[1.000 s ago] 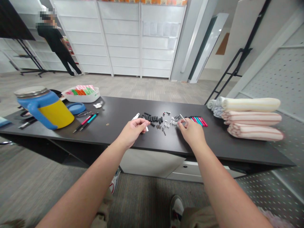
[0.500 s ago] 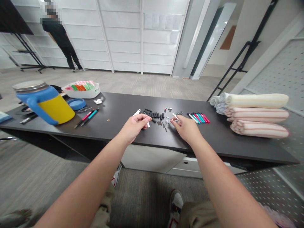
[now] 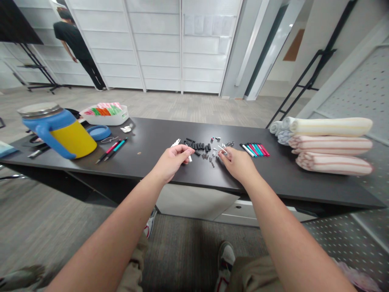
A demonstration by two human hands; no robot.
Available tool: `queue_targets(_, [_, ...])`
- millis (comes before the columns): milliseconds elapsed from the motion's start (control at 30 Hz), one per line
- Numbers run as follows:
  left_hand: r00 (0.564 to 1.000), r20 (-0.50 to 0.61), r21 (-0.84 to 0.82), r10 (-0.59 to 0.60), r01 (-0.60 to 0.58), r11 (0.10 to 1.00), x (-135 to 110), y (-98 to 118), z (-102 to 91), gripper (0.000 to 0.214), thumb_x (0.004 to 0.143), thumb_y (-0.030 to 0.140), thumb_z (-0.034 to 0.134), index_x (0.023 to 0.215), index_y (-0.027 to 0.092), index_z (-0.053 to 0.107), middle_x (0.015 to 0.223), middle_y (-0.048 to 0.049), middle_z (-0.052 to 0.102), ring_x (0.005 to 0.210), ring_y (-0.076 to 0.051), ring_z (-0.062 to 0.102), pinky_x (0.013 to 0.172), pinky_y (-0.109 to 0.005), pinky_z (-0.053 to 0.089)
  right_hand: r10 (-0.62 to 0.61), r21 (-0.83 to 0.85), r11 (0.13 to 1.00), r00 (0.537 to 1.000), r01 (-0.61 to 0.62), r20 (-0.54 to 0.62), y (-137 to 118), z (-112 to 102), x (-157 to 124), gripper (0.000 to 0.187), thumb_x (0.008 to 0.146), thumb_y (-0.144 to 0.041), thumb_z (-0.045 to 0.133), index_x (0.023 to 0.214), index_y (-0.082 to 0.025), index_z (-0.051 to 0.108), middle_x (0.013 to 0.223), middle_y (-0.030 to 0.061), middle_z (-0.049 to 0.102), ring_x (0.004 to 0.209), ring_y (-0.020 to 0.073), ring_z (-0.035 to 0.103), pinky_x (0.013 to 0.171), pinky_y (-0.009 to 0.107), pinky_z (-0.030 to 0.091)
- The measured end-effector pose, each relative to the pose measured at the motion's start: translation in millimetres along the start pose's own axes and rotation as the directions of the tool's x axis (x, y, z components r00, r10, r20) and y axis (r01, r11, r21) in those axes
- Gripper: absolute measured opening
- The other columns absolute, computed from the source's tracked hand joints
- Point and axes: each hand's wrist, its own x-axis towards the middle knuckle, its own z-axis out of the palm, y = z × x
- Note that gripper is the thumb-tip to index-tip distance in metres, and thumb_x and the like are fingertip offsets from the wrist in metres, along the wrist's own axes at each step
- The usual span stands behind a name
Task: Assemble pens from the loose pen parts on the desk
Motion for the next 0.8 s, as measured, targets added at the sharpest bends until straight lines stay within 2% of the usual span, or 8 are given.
queue_targets(533, [1.000, -0.002, -0.031, 0.002, -0.002, 1.000, -1.2, 1.1, 1.8, 0.028, 0.085, 0.043, 0.080, 0.094, 0.017, 0.078, 0.079, -0.0014, 0.067, 0.071, -0.011, 0.054, 0.072, -0.026, 0.044, 0.020, 0.015, 1.000, 0.999, -0.019, -0.045, 0.1, -0.7, -1.4, 0.027, 0.103, -0.041, 0.057, 0.106, -0.020, 0.073, 0.072, 0.0047, 0.070, 0.064, 0.0215, 0.061, 0.064, 0.030, 0.036])
queue_targets(800, [1.000, 0.005, -0.022, -0.003, 0.003, 1.000, -0.5, 0.6, 1.2, 0.028, 0.086, 0.043, 0.080, 0.095, 0.016, 0.078, 0.078, -0.0011, 0.066, 0.071, -0.011, 0.054, 0.073, -0.026, 0.043, 0.009, -0.024, 1.000, 1.000, -0.008, 0.010, -1.8, -1.5, -0.1, 0.024, 0.104, -0.040, 0.057, 0.106, -0.021, 0.072, 0.071, 0.0041, 0.069, 0.064, 0.0213, 0.061, 0.062, 0.029, 0.033])
